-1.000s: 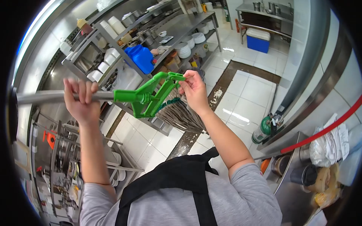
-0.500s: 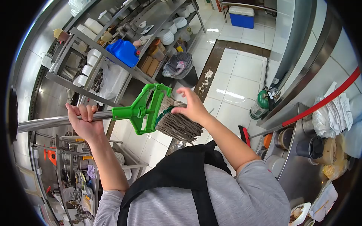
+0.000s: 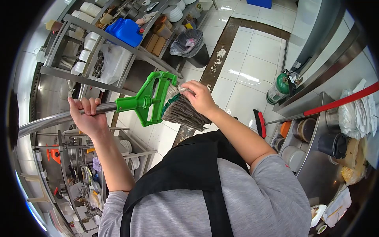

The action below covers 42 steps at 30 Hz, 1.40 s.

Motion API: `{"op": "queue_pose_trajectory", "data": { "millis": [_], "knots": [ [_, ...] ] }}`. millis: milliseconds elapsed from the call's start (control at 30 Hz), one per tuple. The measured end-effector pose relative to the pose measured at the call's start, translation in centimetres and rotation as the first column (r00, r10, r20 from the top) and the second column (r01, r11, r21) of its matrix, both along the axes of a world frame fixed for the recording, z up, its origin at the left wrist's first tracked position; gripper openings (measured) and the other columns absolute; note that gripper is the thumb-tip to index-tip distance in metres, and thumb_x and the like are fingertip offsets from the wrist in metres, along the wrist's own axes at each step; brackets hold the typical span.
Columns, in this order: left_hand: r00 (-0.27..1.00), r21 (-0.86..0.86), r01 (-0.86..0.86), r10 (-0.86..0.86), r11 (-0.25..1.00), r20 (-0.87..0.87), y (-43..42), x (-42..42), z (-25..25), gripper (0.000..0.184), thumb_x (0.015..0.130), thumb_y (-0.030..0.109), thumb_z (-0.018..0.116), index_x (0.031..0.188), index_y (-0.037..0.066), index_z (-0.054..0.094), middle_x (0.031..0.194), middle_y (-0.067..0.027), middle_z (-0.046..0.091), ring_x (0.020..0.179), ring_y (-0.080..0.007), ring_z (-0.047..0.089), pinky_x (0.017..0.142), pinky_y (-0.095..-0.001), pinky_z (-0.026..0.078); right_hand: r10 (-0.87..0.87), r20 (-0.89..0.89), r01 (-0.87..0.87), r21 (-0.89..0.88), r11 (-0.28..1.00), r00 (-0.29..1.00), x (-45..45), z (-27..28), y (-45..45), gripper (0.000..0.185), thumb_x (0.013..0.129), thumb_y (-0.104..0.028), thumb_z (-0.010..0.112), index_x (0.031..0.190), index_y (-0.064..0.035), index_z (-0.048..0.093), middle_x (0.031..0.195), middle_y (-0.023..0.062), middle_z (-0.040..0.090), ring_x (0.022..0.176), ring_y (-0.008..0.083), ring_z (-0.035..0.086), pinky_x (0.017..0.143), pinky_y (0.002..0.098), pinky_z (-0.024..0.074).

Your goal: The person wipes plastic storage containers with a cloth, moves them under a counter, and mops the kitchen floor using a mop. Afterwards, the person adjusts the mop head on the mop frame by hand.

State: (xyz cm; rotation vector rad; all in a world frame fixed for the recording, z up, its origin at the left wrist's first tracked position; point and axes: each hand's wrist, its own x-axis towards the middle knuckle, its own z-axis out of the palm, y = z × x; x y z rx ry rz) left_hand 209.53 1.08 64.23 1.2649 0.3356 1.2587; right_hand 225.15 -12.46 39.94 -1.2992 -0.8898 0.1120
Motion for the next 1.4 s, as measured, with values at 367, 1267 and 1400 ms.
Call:
{"op": "queue_pose_trajectory", "data": {
  "millis": [367, 1267, 1400],
  "knots": [
    [0.974, 0.024, 0.225, -0.226, 0.974, 0.033, 0.3, -0.2, -1.7, 0.036, 0.096, 0.034, 0.043, 0.065, 0.016, 0.041, 0.046, 0.0028, 0.024, 0.044, -0.0086, 0.023, 0.058, -0.0273, 0.032, 0.163, -0.631, -0.145, 0.081, 0.986, 0.758, 0.5, 0.5, 0.9, 0.021, 0.088, -0.016, 0.06, 0.096, 0.0036, 0.06, 0.079, 0.0051, 0.064, 0.072, 0.0086, 0.056, 0.066, 0.0251, 0.0461],
    [0.978, -0.118, 0.204, -0.197, 0.972, 0.072, -0.3, 0.4, -3.5, 0.038, 0.095, 0.038, 0.045, 0.064, 0.016, 0.043, 0.045, 0.0035, 0.025, 0.042, -0.0078, 0.022, 0.055, -0.0253, 0.033, 0.313, -0.491, -0.41, -0.1, 0.907, 0.813, 3.4, -0.1, -2.0, 0.019, 0.093, -0.014, 0.049, 0.096, 0.0012, 0.06, 0.087, 0.002, 0.063, 0.079, 0.0069, 0.055, 0.074, 0.0233, 0.0445],
    [0.973, -0.147, 0.224, -0.212, 0.963, 0.096, 0.1, 0.5, -3.0, 0.038, 0.095, 0.037, 0.046, 0.063, 0.016, 0.043, 0.046, 0.0034, 0.025, 0.042, -0.0077, 0.023, 0.055, -0.0253, 0.033, 0.337, -0.39, -0.41, -0.12, 0.904, 0.857, 3.7, 0.0, -2.3, 0.018, 0.095, -0.015, 0.046, 0.101, -0.0019, 0.057, 0.094, 0.0017, 0.062, 0.085, 0.0066, 0.054, 0.077, 0.0236, 0.0434]
  ]
}}
